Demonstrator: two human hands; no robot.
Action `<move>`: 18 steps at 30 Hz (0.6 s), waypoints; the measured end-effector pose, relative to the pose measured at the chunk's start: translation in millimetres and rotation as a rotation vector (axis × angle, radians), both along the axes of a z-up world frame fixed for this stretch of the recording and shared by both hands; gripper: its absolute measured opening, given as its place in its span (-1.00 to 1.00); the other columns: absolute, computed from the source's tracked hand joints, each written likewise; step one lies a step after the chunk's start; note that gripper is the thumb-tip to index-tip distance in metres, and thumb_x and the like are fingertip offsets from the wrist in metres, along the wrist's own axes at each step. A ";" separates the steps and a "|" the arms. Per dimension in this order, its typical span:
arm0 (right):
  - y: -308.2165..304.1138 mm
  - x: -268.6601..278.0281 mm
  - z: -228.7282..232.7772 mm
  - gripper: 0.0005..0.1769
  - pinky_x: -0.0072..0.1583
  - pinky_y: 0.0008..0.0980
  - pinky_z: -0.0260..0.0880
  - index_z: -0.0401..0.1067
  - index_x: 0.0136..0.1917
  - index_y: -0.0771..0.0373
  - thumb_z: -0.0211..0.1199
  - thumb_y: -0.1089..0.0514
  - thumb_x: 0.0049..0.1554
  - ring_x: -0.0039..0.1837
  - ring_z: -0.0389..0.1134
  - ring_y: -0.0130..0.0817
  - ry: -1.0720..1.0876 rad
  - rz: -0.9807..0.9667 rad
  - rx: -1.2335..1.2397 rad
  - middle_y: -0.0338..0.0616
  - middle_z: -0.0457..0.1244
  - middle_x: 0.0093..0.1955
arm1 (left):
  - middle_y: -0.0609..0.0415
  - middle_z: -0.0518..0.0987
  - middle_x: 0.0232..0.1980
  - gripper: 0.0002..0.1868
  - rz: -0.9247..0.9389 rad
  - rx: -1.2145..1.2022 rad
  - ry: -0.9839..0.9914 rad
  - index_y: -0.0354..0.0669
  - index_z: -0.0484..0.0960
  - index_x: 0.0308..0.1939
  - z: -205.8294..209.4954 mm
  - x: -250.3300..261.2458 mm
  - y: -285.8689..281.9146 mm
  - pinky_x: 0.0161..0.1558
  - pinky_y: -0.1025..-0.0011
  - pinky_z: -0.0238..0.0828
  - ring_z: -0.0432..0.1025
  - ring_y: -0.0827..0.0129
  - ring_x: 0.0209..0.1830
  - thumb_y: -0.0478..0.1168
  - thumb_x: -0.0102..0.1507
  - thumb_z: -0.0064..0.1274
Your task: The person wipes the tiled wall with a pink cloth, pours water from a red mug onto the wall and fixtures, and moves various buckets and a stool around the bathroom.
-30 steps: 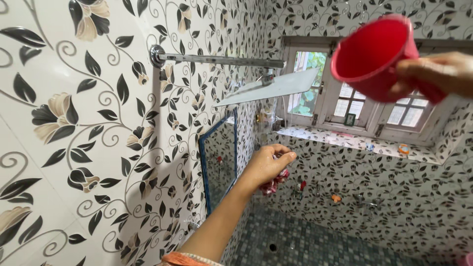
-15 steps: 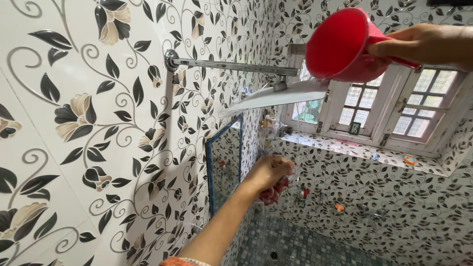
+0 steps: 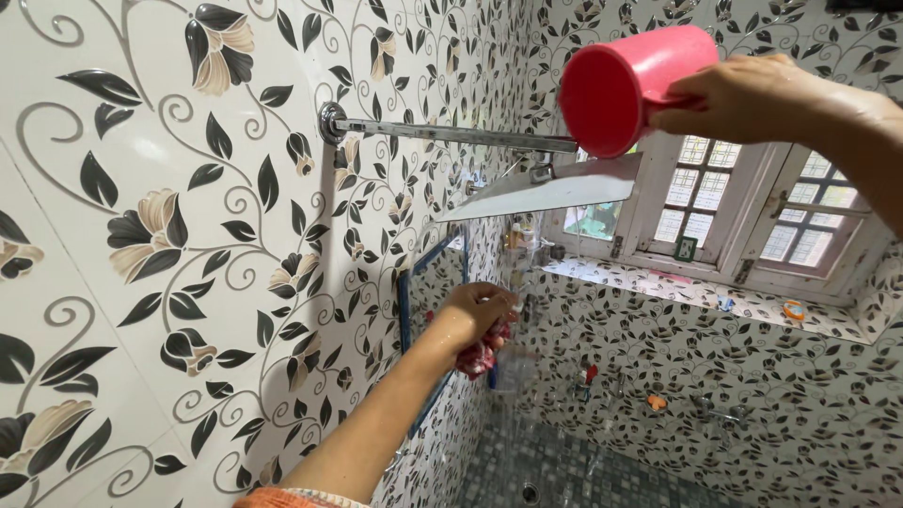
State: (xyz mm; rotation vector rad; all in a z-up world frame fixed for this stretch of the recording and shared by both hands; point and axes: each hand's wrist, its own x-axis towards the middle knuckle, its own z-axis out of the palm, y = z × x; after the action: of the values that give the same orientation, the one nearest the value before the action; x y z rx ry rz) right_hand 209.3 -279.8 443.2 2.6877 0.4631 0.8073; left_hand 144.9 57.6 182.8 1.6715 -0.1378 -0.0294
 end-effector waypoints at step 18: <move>-30.3 -80.0 -187.8 -0.32 -0.19 -0.36 0.27 0.20 0.51 0.03 -0.04 -0.29 0.24 -0.32 0.12 -0.42 1.073 0.059 1.199 0.06 0.47 0.06 | 0.00 0.70 -0.21 -0.62 -0.027 -0.048 -0.004 -0.33 0.65 0.00 -35.8 -19.0 -8.0 -0.53 0.44 0.45 0.47 0.41 -0.61 -0.08 0.28 0.11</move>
State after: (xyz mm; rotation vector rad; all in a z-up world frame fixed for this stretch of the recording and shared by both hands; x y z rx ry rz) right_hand 129.3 -310.0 255.4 4.0689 0.2691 -0.7780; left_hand 125.9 49.6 147.0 1.6214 -0.1628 -0.0426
